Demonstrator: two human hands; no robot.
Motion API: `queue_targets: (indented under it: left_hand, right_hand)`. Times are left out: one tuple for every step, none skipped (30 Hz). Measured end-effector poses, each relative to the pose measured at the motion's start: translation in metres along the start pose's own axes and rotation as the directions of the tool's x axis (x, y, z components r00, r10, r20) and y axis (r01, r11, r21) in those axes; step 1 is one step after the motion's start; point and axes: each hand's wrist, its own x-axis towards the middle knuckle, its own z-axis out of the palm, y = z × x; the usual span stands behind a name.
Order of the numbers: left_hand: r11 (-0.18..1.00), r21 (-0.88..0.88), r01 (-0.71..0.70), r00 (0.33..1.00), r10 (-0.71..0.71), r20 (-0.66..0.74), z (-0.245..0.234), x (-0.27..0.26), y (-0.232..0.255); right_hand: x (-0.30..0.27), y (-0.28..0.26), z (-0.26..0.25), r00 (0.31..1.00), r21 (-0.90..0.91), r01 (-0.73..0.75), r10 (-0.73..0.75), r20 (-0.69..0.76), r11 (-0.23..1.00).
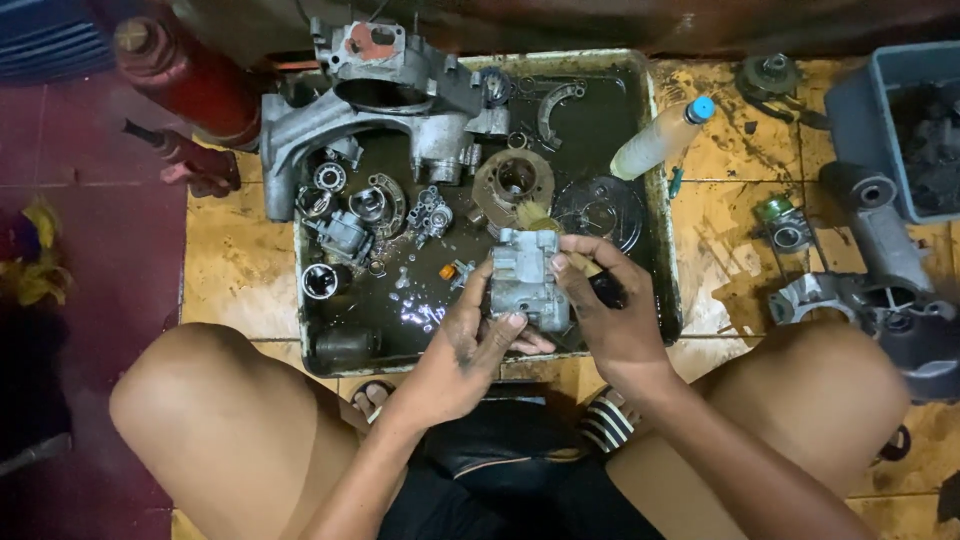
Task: Cleaning a small motorcycle engine component using a brush and cleaning solution in a metal tray filled with other parts.
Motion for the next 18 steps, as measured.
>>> queue_targets:
  left_hand:
    - [1.000, 0.001, 0.001, 1.000, -0.001, -0.001, 0.000, 0.001, 0.000]
    - [0.998, 0.058, -0.012, 1.000, 0.012, -0.004, 0.001, 0.002, 0.000]
    - [0.993, 0.116, -0.025, 1.000, 0.026, -0.007, 0.001, 0.004, 0.000]
    - [0.993, 0.116, -0.024, 1.000, 0.025, -0.006, 0.002, 0.004, 0.000]
    - [0.989, 0.147, -0.033, 0.999, 0.036, -0.016, 0.003, 0.004, -0.001]
    - [0.983, 0.178, -0.042, 0.999, 0.047, -0.025, 0.005, 0.004, -0.001]
    - [0.983, 0.179, -0.041, 0.999, 0.046, -0.024, 0.005, 0.004, -0.002]
    - [0.991, 0.128, -0.033, 0.999, 0.036, -0.024, 0.005, 0.004, -0.002]
    - [0.997, 0.077, -0.024, 0.999, 0.026, -0.024, 0.006, 0.004, -0.003]
    - [0.997, 0.077, -0.025, 0.999, 0.027, -0.021, 0.007, 0.005, -0.007]
    - [0.996, 0.081, -0.036, 0.997, 0.040, -0.058, 0.007, 0.006, -0.011]
    - [0.995, 0.086, -0.045, 0.994, 0.053, -0.097, 0.009, 0.006, -0.015]
    - [0.995, 0.085, -0.046, 0.994, 0.054, -0.095, 0.010, 0.008, -0.014]
    - [0.968, 0.245, -0.061, 0.986, 0.096, -0.135, 0.010, 0.011, -0.013]
    - [0.914, 0.400, -0.067, 0.975, 0.144, -0.168, 0.011, 0.013, -0.012]
    - [0.914, 0.399, -0.069, 0.976, 0.144, -0.162, 0.007, 0.012, -0.016]
    - [0.849, 0.526, -0.045, 0.978, 0.144, -0.149, 0.003, 0.011, -0.020]
    - [0.766, 0.642, -0.022, 0.981, 0.141, -0.135, -0.001, 0.009, -0.023]
  right_hand:
    - [0.001, 0.001, 0.000, 1.000, 0.001, 0.000, 0.000, 0.001, 1.000]
    - [0.001, 0.003, -0.001, 1.000, -0.003, 0.005, -0.005, 0.007, 1.000]
    - [0.002, 0.005, -0.002, 1.000, -0.007, 0.011, -0.011, 0.013, 1.000]
    - [0.001, 0.005, -0.003, 1.000, -0.007, 0.010, -0.010, 0.012, 1.000]
    - [0.001, 0.006, -0.003, 1.000, 0.003, -0.001, 0.001, 0.011, 1.000]
    - [0.000, 0.006, -0.004, 1.000, 0.013, -0.013, 0.013, 0.010, 1.000]
    - [0.000, 0.005, -0.004, 1.000, 0.014, -0.014, 0.014, 0.009, 1.000]
    - [0.000, 0.003, -0.005, 1.000, -0.016, 0.002, -0.002, 0.010, 1.000]
    - [0.000, 0.001, -0.006, 1.000, -0.046, 0.017, -0.017, 0.012, 0.999]
    - [0.000, 0.002, -0.007, 1.000, -0.047, 0.018, -0.018, 0.010, 0.999]
    - [0.001, 0.003, -0.008, 1.000, -0.049, -0.013, 0.014, 0.028, 0.999]
    - [0.001, 0.004, -0.009, 0.998, -0.052, -0.044, 0.047, 0.047, 0.998]
    - [0.001, 0.005, -0.006, 0.998, -0.052, -0.044, 0.046, 0.046, 0.998]
    - [0.000, 0.007, -0.004, 0.993, -0.013, -0.091, 0.091, 0.068, 0.996]
    - [0.000, 0.008, -0.001, 0.987, 0.026, -0.138, 0.135, 0.092, 0.990]
    - [0.000, 0.008, 0.002, 0.987, 0.027, -0.137, 0.135, 0.086, 0.990]
    - [0.000, 0.007, 0.005, 0.982, 0.094, -0.172, 0.163, 0.095, 0.981]
    - [0.000, 0.007, 0.009, 0.976, 0.161, -0.208, 0.192, 0.106, 0.965]
